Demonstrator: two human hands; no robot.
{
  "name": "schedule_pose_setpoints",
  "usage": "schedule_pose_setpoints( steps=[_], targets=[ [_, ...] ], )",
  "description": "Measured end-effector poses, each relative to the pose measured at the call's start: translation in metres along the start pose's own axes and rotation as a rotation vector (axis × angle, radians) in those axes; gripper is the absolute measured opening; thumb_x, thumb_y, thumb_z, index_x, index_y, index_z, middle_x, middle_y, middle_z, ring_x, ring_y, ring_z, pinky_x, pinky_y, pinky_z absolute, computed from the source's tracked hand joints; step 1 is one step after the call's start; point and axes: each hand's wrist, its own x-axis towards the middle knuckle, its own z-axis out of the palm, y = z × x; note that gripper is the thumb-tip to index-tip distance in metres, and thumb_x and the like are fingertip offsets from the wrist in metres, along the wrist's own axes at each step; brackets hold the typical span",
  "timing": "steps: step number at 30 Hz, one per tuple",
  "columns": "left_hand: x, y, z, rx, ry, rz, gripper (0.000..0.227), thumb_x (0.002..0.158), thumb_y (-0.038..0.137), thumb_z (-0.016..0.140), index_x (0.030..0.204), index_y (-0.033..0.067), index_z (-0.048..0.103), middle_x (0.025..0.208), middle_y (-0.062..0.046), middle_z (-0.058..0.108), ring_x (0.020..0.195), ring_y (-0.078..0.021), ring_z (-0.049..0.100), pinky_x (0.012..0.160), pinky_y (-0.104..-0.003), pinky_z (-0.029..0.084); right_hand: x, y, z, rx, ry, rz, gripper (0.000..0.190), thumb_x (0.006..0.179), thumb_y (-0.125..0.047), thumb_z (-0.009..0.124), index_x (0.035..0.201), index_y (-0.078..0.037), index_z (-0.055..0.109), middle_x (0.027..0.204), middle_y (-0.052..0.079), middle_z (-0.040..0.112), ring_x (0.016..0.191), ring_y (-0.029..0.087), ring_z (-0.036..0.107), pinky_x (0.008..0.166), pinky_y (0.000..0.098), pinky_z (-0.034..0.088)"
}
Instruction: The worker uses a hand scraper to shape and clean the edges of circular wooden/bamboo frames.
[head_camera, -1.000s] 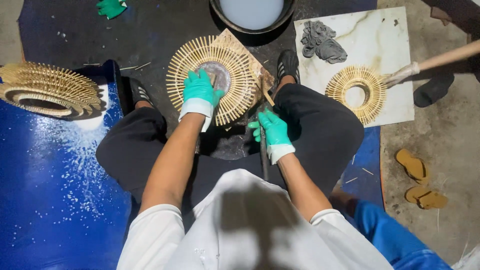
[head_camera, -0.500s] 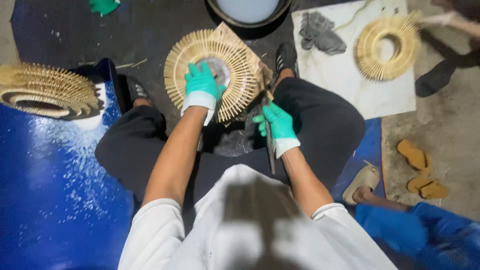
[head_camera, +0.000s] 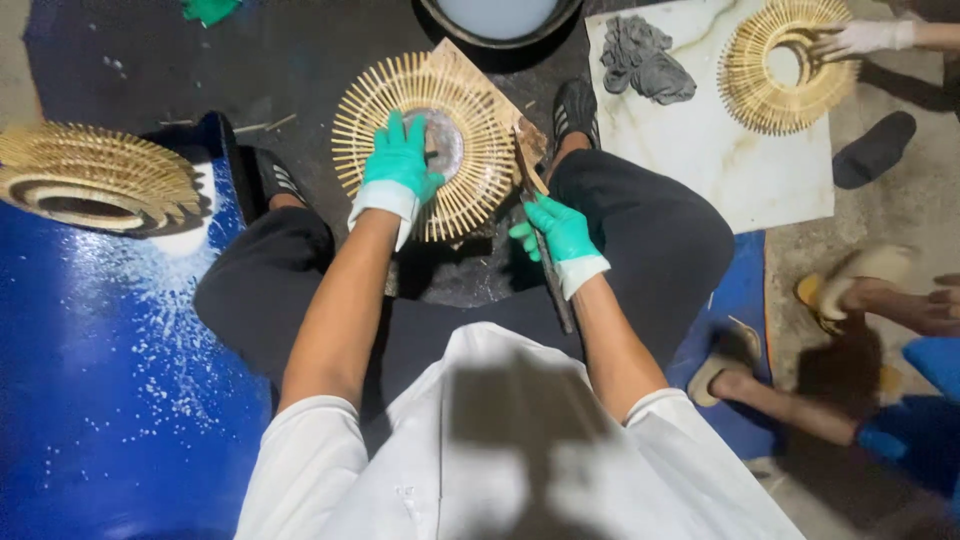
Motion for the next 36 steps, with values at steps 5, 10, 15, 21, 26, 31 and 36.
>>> schedule_pose_setpoints(
  steps=[5,10,15,21,26,31,36],
  targets=[
    [-0.027,-0.043,0.013,-0.332,0.292,-0.153,0.088,0.078,0.032,0.089,0.147,0.0025,0.044,0.152,-0.026,0.043,0.140,-0.0443,0.042,0.116,-0.050,0.039,-0.002,-0.006,-0.008,0.039,0.035,0.008,0.038,0.100,-0.025,0.062,0.136,-0.011,0.064,0.079,0.010,0.073,0.049,0.012,0.056,0.044,0.0271,0.045],
    [-0.023,-0.124,0.101,-1.545,0.282,-0.657,0.047,0.093,0.013,0.072,0.137,0.0047,0.058,0.115,-0.017,0.070,0.088,-0.0284,0.067,0.066,-0.042,0.052,-0.002,-0.005,-0.015,0.124,0.126,-0.017,0.037,0.102,-0.025,0.060,0.135,-0.010,0.065,0.086,0.011,0.075,0.053,0.011,0.057,0.048,0.0267,0.046],
    [-0.032,-0.125,0.098,-1.691,0.279,-0.600,0.035,0.095,0.006,0.064,0.129,0.0062,0.061,0.108,-0.009,0.072,0.082,-0.0194,0.073,0.061,-0.034,0.059,0.004,0.008,-0.013,0.078,0.121,-0.020,0.036,0.102,-0.025,0.060,0.134,-0.009,0.065,0.088,0.012,0.076,0.054,0.011,0.058,0.049,0.0268,0.047],
    [-0.035,-0.117,0.086,-1.811,0.330,-0.426,0.025,0.097,-0.001,0.060,0.122,0.0018,0.061,0.111,-0.011,0.072,0.092,-0.0235,0.074,0.073,-0.039,0.066,0.002,0.012,-0.016,0.053,0.156,0.000,0.035,0.101,-0.025,0.061,0.133,-0.011,0.066,0.086,0.012,0.076,0.051,0.013,0.057,0.048,0.0276,0.046],
    [-0.043,-0.107,0.072,-1.814,0.331,-0.369,0.027,0.096,-0.002,0.057,0.122,0.0055,0.059,0.114,-0.010,0.070,0.095,-0.0239,0.073,0.076,-0.040,0.064,0.001,0.011,-0.013,0.155,0.139,-0.010,0.034,0.101,-0.025,0.062,0.132,-0.012,0.066,0.083,0.012,0.075,0.051,0.013,0.056,0.047,0.0284,0.046],
    [-0.048,-0.075,0.029,-1.802,0.416,-0.286,0.029,0.095,-0.002,0.059,0.124,0.0020,0.062,0.115,-0.011,0.069,0.102,-0.0256,0.072,0.085,-0.044,0.066,-0.004,0.002,0.002,0.179,0.102,0.058,0.037,0.102,-0.029,0.057,0.135,-0.013,0.058,0.083,0.012,0.076,0.054,0.017,0.061,0.051,0.0319,0.051],
    [0.020,-0.048,0.005,-1.715,0.267,-0.276,0.031,0.099,0.000,0.055,0.127,0.0065,0.065,0.115,-0.007,0.069,0.095,-0.0225,0.068,0.083,-0.043,0.062,0.009,0.035,0.019,0.319,0.072,-0.067,0.041,0.103,-0.027,0.056,0.138,-0.006,0.053,0.079,0.014,0.075,0.051,0.019,0.064,0.044,0.0319,0.050]
  ],
)
